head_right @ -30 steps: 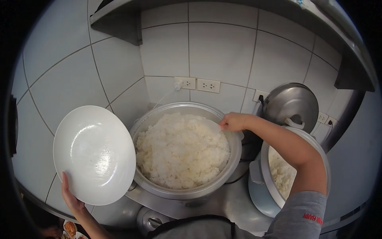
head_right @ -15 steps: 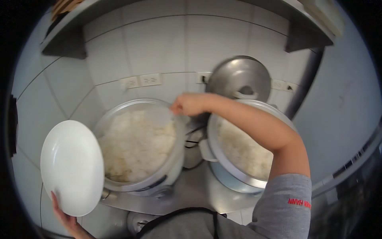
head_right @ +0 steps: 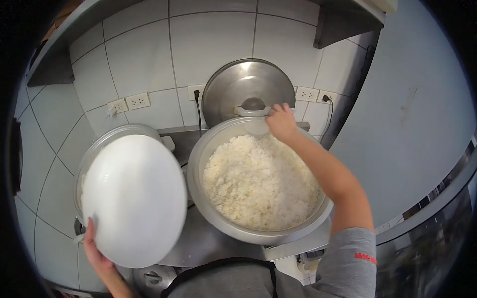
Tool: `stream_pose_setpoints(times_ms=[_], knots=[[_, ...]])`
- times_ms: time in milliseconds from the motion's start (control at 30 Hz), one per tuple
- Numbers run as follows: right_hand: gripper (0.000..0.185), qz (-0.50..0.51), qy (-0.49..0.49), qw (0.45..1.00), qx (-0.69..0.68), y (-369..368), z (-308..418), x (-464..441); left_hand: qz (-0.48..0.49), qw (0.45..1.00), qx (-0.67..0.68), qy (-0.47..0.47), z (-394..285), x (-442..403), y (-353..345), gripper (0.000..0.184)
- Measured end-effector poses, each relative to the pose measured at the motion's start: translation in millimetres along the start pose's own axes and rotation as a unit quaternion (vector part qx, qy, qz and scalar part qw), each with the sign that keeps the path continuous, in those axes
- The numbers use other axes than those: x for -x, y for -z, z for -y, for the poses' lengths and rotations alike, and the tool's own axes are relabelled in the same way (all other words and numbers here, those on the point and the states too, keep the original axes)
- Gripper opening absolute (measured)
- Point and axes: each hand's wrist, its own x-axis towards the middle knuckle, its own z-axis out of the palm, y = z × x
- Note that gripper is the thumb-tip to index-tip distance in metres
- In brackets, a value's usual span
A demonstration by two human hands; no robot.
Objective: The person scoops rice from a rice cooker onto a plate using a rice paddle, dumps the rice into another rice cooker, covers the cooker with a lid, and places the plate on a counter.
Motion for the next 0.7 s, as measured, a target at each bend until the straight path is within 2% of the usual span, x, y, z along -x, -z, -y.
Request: stream_pose_setpoints(times_ms=[67, 167, 267, 400, 600, 700], knots=[[0.013, 0.040, 0.030, 0.998, 0.038, -23, 15, -11, -0.012, 1.000, -0.012, 0.012, 36, 7, -11, 0.044], [0.012, 0.021, 0.120, 0.992, -0.020, -39, 33, -19, -0.014, 0.999, 0.000, 0.046, 78, 15, -20, 0.044], [0.012, 0.047, 0.182, 0.981, -0.048, -32, 24, -17, -0.002, 0.998, 0.009, 0.069, 104, 27, -20, 0.049], [0.008, 0.047, 0.212, 0.969, -0.117, -16, 25, 1, 0.020, 0.998, 0.010, 0.059, 122, 37, -24, 0.053], [0.011, 0.039, 0.234, 0.944, -0.229, 18, 40, 39, -0.029, 0.996, 0.064, 0.057, 131, 43, -35, 0.047], [0.013, 0.034, 0.232, 0.936, -0.262, 30, 43, 55, 0.000, 0.996, 0.067, 0.060, 130, 42, -30, 0.047]])
